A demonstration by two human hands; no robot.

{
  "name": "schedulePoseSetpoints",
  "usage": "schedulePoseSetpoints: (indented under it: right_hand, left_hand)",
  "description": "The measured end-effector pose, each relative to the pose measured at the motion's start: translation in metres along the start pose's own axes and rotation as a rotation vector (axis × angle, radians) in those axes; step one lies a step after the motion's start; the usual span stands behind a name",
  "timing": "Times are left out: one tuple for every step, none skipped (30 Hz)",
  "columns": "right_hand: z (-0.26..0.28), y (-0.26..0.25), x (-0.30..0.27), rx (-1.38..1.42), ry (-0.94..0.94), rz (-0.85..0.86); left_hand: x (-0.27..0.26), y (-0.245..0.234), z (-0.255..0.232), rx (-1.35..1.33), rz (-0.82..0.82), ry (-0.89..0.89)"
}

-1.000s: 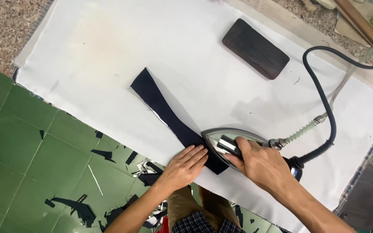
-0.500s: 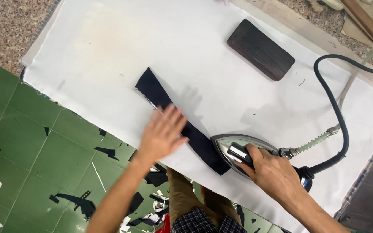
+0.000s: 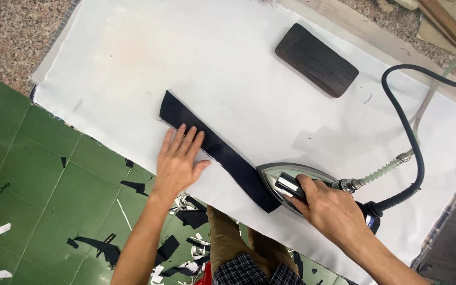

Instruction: The person irons a long, dark strip of fabric on a white-covered work surface. They use a steam iron in their right hand and a rectangular pressing block in their left hand to smooth the fabric. The person repeatedly moves the block and repositions the fabric while ironing.

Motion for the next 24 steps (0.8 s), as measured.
schedulePoseSetpoints:
  right_hand:
    - [0.0, 0.0, 0.0, 0.0, -0.005, 0.0]
    - [0.0, 0.0, 0.0, 0.0, -0.008, 0.0]
    - [0.001, -0.001, 0.0, 0.002, -0.008, 0.0]
    - [0.001, -0.002, 0.0, 0.018, -0.006, 0.012]
    - [0.001, -0.002, 0.0, 0.033, -0.004, 0.025]
    - [0.001, -0.001, 0.0, 0.033, -0.005, 0.025]
    - [0.002, -0.003, -0.001, 0.022, -0.016, 0.005]
    - [0.003, -0.005, -0.001, 0.009, -0.027, -0.014]
    - [0.003, -0.004, -0.002, 0.007, -0.027, -0.013]
    - [0.003, -0.003, -0.002, 0.007, -0.032, -0.017]
    - [0.003, -0.003, -0.002, 0.006, -0.038, -0.021]
    - [0.003, -0.003, -0.003, 0.007, -0.039, -0.019]
    - [0.002, -0.003, -0.004, 0.006, -0.012, -0.015]
    - [0.001, -0.002, -0.004, 0.005, 0.014, -0.009]
    - [0.003, -0.003, -0.001, 0.007, 0.013, -0.006]
    - [0.002, -0.005, 0.001, 0.007, 0.047, -0.004]
    - [0.001, -0.006, 0.003, 0.007, 0.082, -0.002]
    - [0.002, -0.006, 0.005, 0.006, 0.081, 0.0]
    - [0.005, -0.008, 0.007, 0.008, 0.066, -0.019]
    - [0.008, -0.01, 0.009, 0.008, 0.05, -0.036]
    - [0.01, -0.012, 0.012, 0.006, 0.049, -0.033]
    - [0.013, -0.015, 0.014, 0.013, 0.034, -0.042]
    - [0.017, -0.017, 0.016, 0.021, 0.019, -0.051]
    - [0.018, -0.019, 0.017, 0.02, 0.019, -0.05]
  left_hand:
    - [0.003, -0.007, -0.011, 0.012, -0.045, 0.0]
    - [0.006, -0.014, -0.021, 0.023, -0.091, 0.002]
    - [0.014, -0.018, -0.037, 0.024, -0.09, 0.003]
    - [0.022, -0.02, -0.061, -0.01, -0.066, 0.094]
    - [0.029, -0.022, -0.085, -0.043, -0.042, 0.184]
    - [0.028, -0.013, -0.096, -0.043, -0.042, 0.183]
    - [0.031, 0.016, -0.108, -0.088, 0.165, 0.2]
    - [0.031, 0.045, -0.121, -0.134, 0.37, 0.216]
    - [0.022, 0.05, -0.118, -0.135, 0.369, 0.215]
    - [0.015, 0.053, -0.114, -0.148, 0.331, 0.193]
    - [0.008, 0.056, -0.11, -0.16, 0.293, 0.172]
    - [0.001, 0.054, -0.109, -0.16, 0.295, 0.171]
    - [-0.005, 0.048, -0.105, -0.134, 0.25, 0.151]
    - [-0.013, 0.042, -0.102, -0.108, 0.207, 0.131]
    - [-0.015, 0.044, -0.101, -0.109, 0.21, 0.13]
    - [-0.017, 0.046, -0.099, -0.101, 0.207, 0.109]
    - [-0.02, 0.047, -0.096, -0.092, 0.204, 0.089]
    - [-0.02, 0.045, -0.095, -0.094, 0.205, 0.087]
    - [-0.021, 0.044, -0.093, -0.108, 0.209, 0.083]
    - [-0.021, 0.042, -0.092, -0.124, 0.214, 0.078]
    - [-0.021, 0.043, -0.091, -0.127, 0.214, 0.075]
    - [-0.022, 0.041, -0.09, -0.142, 0.191, 0.081]
    - [-0.022, 0.038, -0.088, -0.157, 0.169, 0.086]
    - [-0.022, 0.038, -0.088, -0.158, 0.169, 0.085]
Point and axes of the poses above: each hand's wrist, its own x-axis towards the middle knuckle, its own y-axis out of the palm, z = x × y, the point moved 10 cm from there along x, towards the middle knuckle, and after that the axes turned 14 degrees about z, right-handed, at the moved point
